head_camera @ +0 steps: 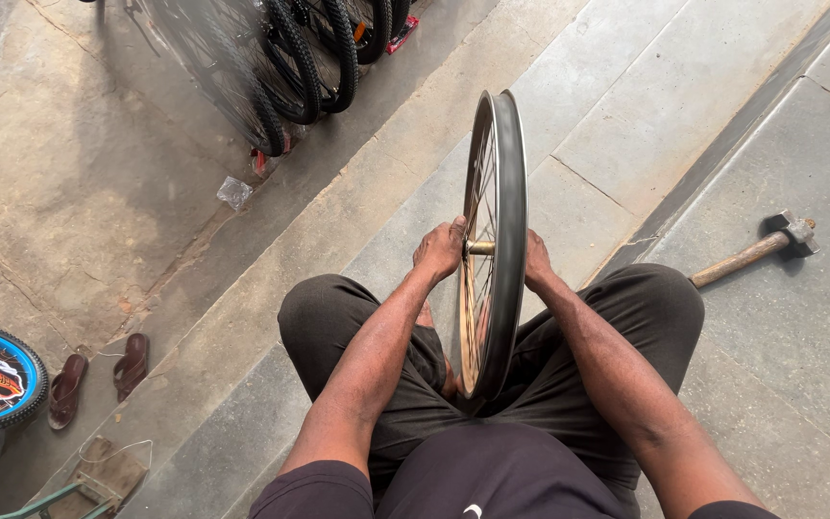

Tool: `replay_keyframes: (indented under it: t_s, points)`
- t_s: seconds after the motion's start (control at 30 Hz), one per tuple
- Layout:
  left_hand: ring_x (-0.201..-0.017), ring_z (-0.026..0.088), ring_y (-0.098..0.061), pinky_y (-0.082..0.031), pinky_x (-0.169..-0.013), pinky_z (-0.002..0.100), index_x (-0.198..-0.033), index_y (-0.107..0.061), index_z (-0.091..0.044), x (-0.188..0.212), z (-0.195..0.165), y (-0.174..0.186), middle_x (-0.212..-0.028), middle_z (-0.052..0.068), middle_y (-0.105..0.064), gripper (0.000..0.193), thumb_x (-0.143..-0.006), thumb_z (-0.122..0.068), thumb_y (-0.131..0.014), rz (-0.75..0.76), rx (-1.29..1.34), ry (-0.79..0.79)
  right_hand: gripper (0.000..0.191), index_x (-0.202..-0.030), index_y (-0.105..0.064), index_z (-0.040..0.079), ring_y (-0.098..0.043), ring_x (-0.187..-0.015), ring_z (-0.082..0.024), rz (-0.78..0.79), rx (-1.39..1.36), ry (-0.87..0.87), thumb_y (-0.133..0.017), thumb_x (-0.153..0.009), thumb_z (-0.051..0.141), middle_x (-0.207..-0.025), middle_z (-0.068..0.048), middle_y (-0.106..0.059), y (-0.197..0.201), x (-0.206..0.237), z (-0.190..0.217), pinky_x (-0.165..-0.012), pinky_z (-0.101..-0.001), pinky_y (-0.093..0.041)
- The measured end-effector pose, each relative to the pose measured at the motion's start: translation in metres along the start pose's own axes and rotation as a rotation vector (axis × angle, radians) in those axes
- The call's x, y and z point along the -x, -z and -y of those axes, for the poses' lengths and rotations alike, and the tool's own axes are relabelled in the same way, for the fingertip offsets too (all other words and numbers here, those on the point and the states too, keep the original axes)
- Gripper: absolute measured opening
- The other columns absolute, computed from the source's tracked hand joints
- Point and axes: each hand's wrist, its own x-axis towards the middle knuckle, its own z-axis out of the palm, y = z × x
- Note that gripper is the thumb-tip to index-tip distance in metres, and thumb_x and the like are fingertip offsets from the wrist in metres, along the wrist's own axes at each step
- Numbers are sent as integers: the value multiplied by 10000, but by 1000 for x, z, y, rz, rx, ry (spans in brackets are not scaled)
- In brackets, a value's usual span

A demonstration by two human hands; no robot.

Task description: The person sits on the floor and repeatedly spins a bicycle wheel, tapping the rim with a hammer to true it. They then stand up, walk to a bicycle frame, and place the wheel next to it.

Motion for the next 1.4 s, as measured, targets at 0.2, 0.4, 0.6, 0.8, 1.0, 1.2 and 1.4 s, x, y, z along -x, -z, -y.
replay_keyframes:
  t_s: [0.2,0.4,0.6,0.8,1.0,1.2,1.4]
  points:
    - [-1031,312,-659,-473,-929,537,-1080,-659,-88,-2,0,1,-1010,139,-679,738,-1025,-672,-212,2,-9,-8,238,-913,-596,29,-610,-750,-203,-26,-40,-35,-550,-1021,237,-807,-91,-582,3,2,5,-665,-435,-556]
    - [-1010,308,-655,-476,-918,534,-1078,-655,-93,-2,-1,1,-995,135,-672,730,-1021,-672,-213,1,-8,-16,300,-914,-610,8,-588,-739,-205,-1,-81,-54,-524,-1061,254,-801,-103,-565,3,2,5,-652,-432,-552]
    - [-985,297,-662,-482,-900,533,-1063,-652,-95,-1,-2,1,-969,133,-670,725,-1026,-666,-207,7,-15,-17,273,-928,-623,5,-584,-745,-204,-5,17,19,-578,-1031,254,-813,-104,-559,1,-1,1,-649,-431,-549]
    - [-990,302,-659,-480,-903,536,-1061,-649,-96,-1,-1,0,-973,138,-664,726,-1028,-669,-204,2,-18,-20,238,-980,-631,27,-609,-778,-200,-40,-5,90,-598,-1006,261,-847,-106,-567,0,1,0,-678,-423,-580]
    - [-1038,320,-653,-468,-937,548,-1084,-653,-93,-1,-1,1,-1021,144,-673,727,-1027,-665,-207,8,-13,-3,239,-945,-622,19,-597,-787,-229,-21,66,33,-625,-988,254,-842,-110,-572,0,0,1,-694,-469,-555]
    - [-1060,326,-654,-462,-954,548,-1101,-653,-97,-1,-2,2,-1039,147,-682,725,-1020,-666,-211,5,-12,-1,227,-957,-598,18,-565,-781,-220,-121,65,256,-596,-996,241,-849,-120,-535,-1,1,-2,-661,-451,-537]
    - [-1048,318,-662,-474,-945,542,-1098,-658,-93,-1,-1,2,-1024,147,-681,740,-1021,-675,-209,9,-13,-2,274,-893,-593,39,-553,-719,-182,-5,-2,-18,-551,-1024,275,-798,-78,-532,1,1,4,-627,-415,-544]
